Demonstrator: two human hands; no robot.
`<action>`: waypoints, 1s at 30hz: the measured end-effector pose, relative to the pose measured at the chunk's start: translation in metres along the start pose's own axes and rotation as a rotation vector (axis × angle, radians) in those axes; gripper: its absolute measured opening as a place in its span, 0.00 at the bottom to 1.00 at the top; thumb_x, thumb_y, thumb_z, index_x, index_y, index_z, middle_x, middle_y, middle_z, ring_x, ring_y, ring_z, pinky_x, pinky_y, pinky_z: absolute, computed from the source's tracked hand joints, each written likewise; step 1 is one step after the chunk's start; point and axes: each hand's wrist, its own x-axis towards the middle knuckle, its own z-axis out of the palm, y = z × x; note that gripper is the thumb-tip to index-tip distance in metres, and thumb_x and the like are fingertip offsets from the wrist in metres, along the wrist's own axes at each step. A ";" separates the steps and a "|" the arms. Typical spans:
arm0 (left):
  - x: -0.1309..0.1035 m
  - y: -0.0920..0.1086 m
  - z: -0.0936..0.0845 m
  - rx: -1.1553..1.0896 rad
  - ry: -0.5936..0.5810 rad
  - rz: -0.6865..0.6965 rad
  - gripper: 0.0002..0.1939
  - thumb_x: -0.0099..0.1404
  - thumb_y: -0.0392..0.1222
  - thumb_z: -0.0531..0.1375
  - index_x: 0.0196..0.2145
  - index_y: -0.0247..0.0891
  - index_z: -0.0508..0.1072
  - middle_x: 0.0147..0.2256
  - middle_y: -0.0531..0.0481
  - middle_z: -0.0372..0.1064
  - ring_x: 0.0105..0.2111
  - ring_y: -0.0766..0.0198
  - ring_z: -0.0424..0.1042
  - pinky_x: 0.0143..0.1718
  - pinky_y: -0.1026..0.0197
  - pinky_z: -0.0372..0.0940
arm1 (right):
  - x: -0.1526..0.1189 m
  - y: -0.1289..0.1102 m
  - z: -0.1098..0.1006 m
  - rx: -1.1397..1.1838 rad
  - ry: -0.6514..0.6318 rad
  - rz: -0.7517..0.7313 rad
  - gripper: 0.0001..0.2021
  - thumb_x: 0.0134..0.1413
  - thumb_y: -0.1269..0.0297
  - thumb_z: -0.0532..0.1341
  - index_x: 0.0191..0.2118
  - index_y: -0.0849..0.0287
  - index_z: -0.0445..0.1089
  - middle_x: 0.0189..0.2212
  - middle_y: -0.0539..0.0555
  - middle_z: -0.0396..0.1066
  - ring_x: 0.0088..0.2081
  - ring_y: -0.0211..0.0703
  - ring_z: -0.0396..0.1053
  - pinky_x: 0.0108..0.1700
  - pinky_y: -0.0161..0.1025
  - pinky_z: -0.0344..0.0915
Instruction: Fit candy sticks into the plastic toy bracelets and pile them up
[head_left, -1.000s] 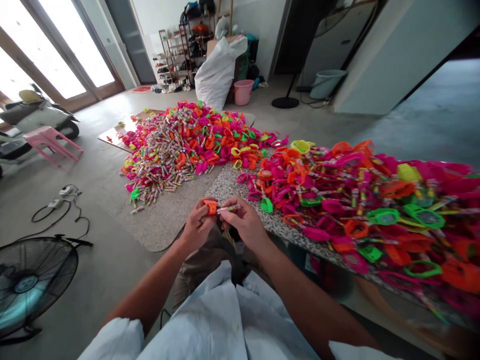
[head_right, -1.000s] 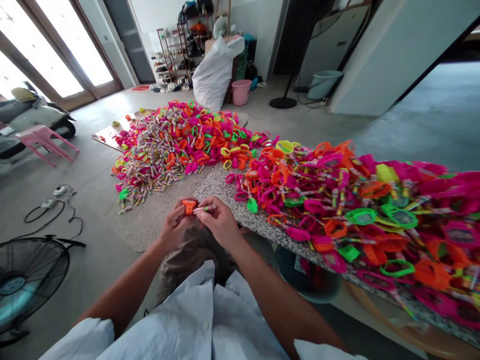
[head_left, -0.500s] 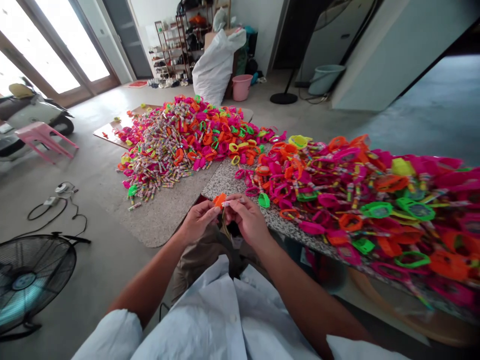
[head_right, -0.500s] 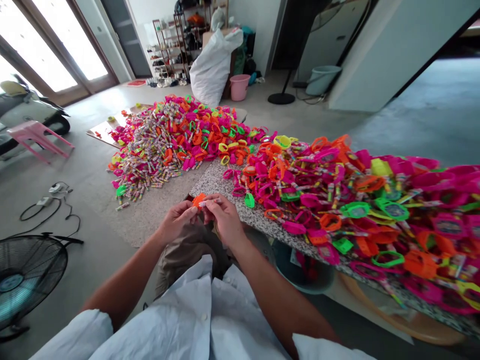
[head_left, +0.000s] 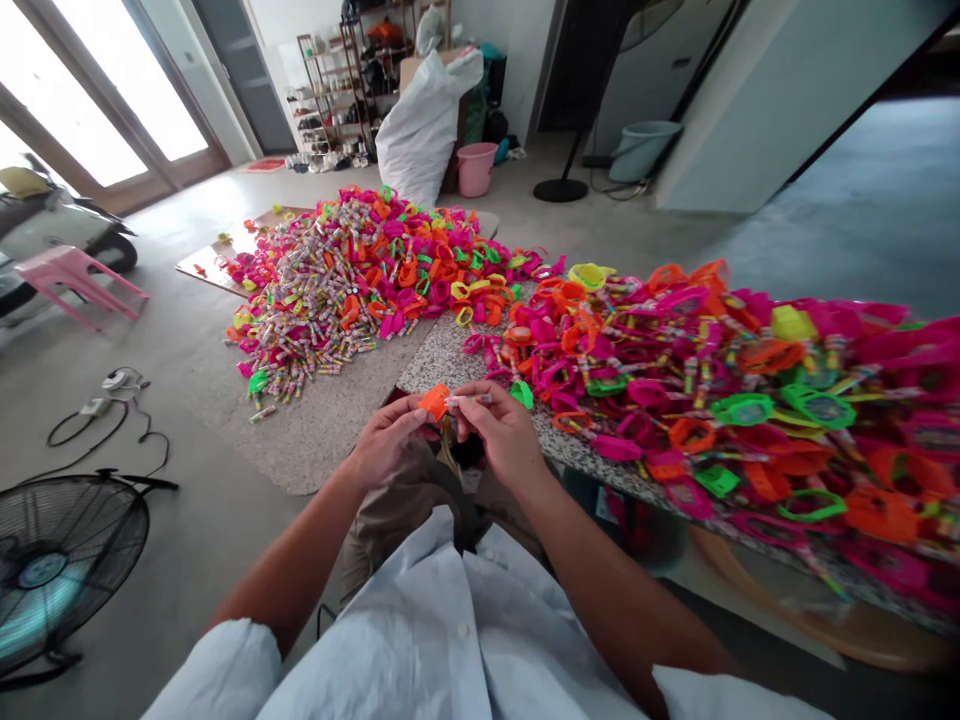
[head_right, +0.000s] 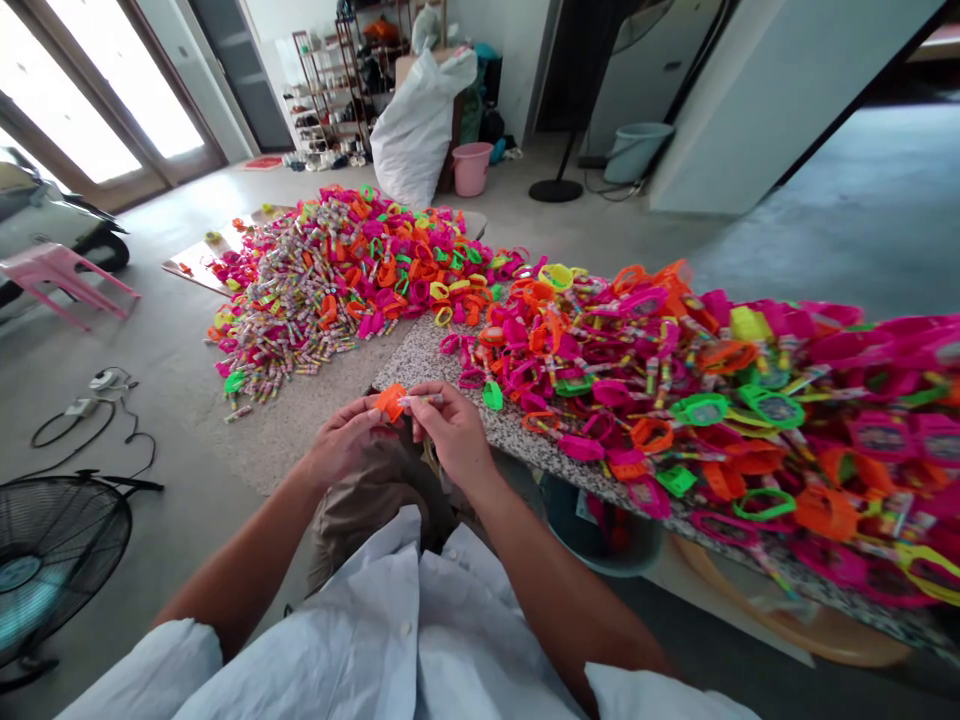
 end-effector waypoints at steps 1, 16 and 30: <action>-0.001 0.000 0.001 -0.042 0.003 -0.028 0.18 0.61 0.55 0.74 0.39 0.37 0.81 0.41 0.46 0.78 0.40 0.59 0.77 0.44 0.57 0.75 | -0.001 -0.001 0.001 -0.025 -0.004 -0.006 0.11 0.57 0.52 0.69 0.39 0.53 0.75 0.20 0.45 0.69 0.23 0.38 0.65 0.29 0.37 0.64; 0.002 -0.004 -0.002 0.062 -0.001 -0.029 0.26 0.63 0.65 0.70 0.31 0.36 0.75 0.22 0.56 0.66 0.23 0.70 0.65 0.35 0.63 0.70 | 0.005 0.013 -0.009 -0.052 -0.036 -0.028 0.10 0.59 0.53 0.69 0.37 0.54 0.75 0.37 0.51 0.79 0.23 0.35 0.67 0.24 0.35 0.64; 0.006 -0.010 -0.012 0.518 0.086 0.315 0.17 0.68 0.57 0.69 0.42 0.39 0.84 0.40 0.47 0.76 0.40 0.62 0.74 0.46 0.59 0.70 | 0.003 0.031 -0.021 0.056 0.074 0.028 0.12 0.58 0.52 0.70 0.39 0.54 0.75 0.23 0.45 0.71 0.23 0.36 0.67 0.26 0.34 0.66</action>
